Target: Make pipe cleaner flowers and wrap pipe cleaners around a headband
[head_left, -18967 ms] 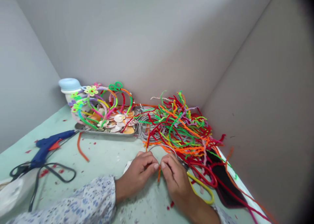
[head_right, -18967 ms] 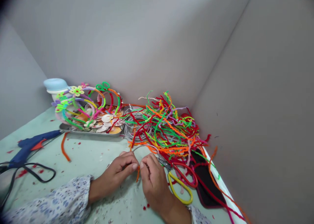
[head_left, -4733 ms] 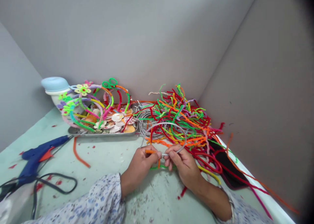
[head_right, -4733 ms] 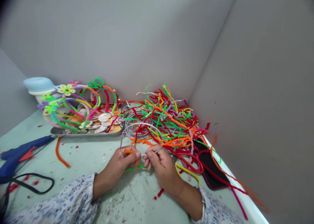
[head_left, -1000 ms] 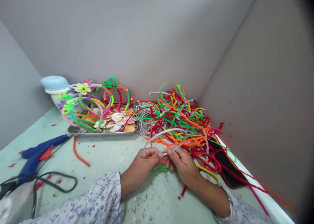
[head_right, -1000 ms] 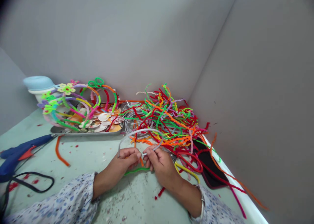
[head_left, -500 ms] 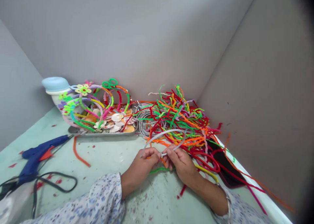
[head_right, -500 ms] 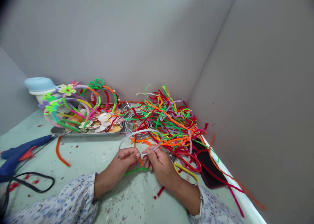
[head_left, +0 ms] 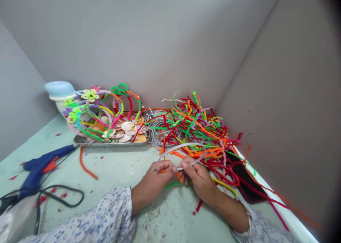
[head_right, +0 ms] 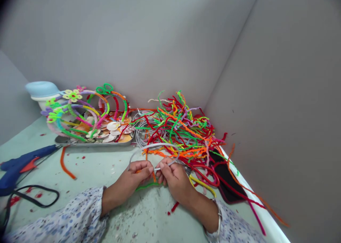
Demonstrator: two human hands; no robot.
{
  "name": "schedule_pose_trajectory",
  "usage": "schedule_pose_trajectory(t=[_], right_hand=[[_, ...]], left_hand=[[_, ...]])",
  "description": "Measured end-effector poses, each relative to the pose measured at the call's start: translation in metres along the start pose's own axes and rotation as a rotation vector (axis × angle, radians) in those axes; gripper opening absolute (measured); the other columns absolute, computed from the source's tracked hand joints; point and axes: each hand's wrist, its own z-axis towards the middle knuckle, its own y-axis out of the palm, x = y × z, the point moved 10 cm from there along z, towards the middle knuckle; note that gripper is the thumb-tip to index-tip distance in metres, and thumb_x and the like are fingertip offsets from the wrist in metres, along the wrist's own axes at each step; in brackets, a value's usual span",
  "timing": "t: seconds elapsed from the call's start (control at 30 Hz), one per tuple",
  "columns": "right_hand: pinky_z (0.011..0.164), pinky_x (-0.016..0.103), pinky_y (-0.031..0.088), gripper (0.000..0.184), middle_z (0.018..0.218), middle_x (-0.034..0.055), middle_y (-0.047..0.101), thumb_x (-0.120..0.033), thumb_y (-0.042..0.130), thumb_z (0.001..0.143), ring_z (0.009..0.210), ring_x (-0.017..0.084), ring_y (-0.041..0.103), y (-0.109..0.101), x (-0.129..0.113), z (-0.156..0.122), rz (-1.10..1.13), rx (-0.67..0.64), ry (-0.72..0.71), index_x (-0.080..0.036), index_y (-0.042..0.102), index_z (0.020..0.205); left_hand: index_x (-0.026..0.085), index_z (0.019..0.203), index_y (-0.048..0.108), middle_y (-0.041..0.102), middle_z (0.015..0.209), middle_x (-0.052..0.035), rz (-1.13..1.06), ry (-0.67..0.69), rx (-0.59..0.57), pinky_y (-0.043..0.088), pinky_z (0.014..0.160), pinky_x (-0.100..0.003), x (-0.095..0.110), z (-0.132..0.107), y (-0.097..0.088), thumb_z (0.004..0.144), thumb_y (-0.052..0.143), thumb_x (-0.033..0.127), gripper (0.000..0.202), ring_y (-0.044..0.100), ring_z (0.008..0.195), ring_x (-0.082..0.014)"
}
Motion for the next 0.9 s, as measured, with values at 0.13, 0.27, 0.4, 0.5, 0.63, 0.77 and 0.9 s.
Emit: schedule_pose_trajectory(t=[0.13, 0.27, 0.4, 0.5, 0.63, 0.77, 0.9], right_hand=[[0.048, 0.022, 0.039, 0.041, 0.052, -0.0029, 0.052, -0.044, 0.043, 0.092, 0.046, 0.010, 0.049, -0.005, 0.008, -0.001, -0.074, 0.033, 0.048, -0.017, 0.055, 0.064], [0.044, 0.022, 0.037, 0.046, 0.047, -0.0040, 0.047, -0.050, 0.044, 0.089, 0.041, 0.009, 0.045, -0.014, 0.021, -0.002, -0.072, 0.127, 0.167, -0.017, 0.052, 0.058], [0.041, 0.021, 0.035, 0.044, 0.045, -0.0052, 0.046, -0.050, 0.043, 0.088, 0.038, 0.008, 0.042, -0.017, 0.021, 0.000, -0.027, 0.158, 0.187, -0.018, 0.050, 0.059], [0.040, 0.020, 0.033, 0.043, 0.044, -0.0059, 0.045, -0.049, 0.042, 0.089, 0.037, 0.007, 0.040, -0.013, 0.019, 0.002, -0.023, 0.127, 0.175, -0.018, 0.049, 0.060], [0.042, 0.020, 0.036, 0.043, 0.045, -0.0056, 0.047, -0.049, 0.042, 0.090, 0.038, 0.008, 0.043, -0.009, 0.022, 0.000, -0.060, 0.100, 0.186, -0.018, 0.051, 0.062], [0.044, 0.021, 0.037, 0.044, 0.046, -0.0050, 0.048, -0.049, 0.041, 0.091, 0.039, 0.008, 0.045, -0.009, 0.019, -0.001, -0.112, 0.094, 0.159, -0.017, 0.053, 0.062], [0.046, 0.021, 0.038, 0.045, 0.046, -0.0047, 0.049, -0.047, 0.039, 0.092, 0.040, 0.009, 0.046, -0.008, 0.016, 0.000, -0.130, 0.075, 0.144, -0.017, 0.053, 0.061]], left_hand=[[0.015, 0.060, 0.050, 0.041, 0.054, 0.0035, 0.079, 0.048, 0.001, 0.025, 0.052, -0.024, 0.006, -0.002, 0.000, 0.082, 0.051, 0.029, 0.026, 0.033, 0.053, -0.0096], [0.015, 0.067, 0.053, 0.046, 0.060, 0.0027, 0.080, 0.122, -0.003, 0.030, 0.055, -0.022, 0.019, -0.007, 0.003, 0.084, 0.051, 0.031, 0.023, 0.038, 0.058, -0.0105], [0.015, 0.082, 0.055, 0.053, 0.070, 0.0013, 0.043, 0.158, -0.009, 0.036, 0.060, -0.022, 0.023, -0.009, 0.006, 0.080, 0.055, 0.021, 0.006, 0.045, 0.063, -0.0109], [0.017, 0.085, 0.052, 0.052, 0.072, 0.0025, 0.075, 0.154, 0.078, 0.037, 0.057, -0.020, 0.015, -0.007, 0.000, 0.077, 0.055, 0.016, 0.008, 0.047, 0.062, -0.0097], [0.017, 0.081, 0.054, 0.054, 0.075, 0.0022, 0.165, 0.197, 0.156, 0.040, 0.059, -0.019, 0.014, -0.008, -0.006, 0.075, 0.054, 0.013, 0.008, 0.050, 0.066, -0.0102], [0.017, 0.080, 0.055, 0.054, 0.072, 0.0032, 0.195, 0.205, 0.174, 0.040, 0.058, -0.019, 0.014, -0.008, -0.009, 0.075, 0.054, 0.012, 0.007, 0.051, 0.065, -0.0100], [0.017, 0.081, 0.057, 0.057, 0.075, 0.0022, 0.237, 0.203, 0.199, 0.042, 0.061, -0.019, 0.014, -0.008, -0.012, 0.076, 0.056, 0.015, 0.005, 0.052, 0.067, -0.0107]])
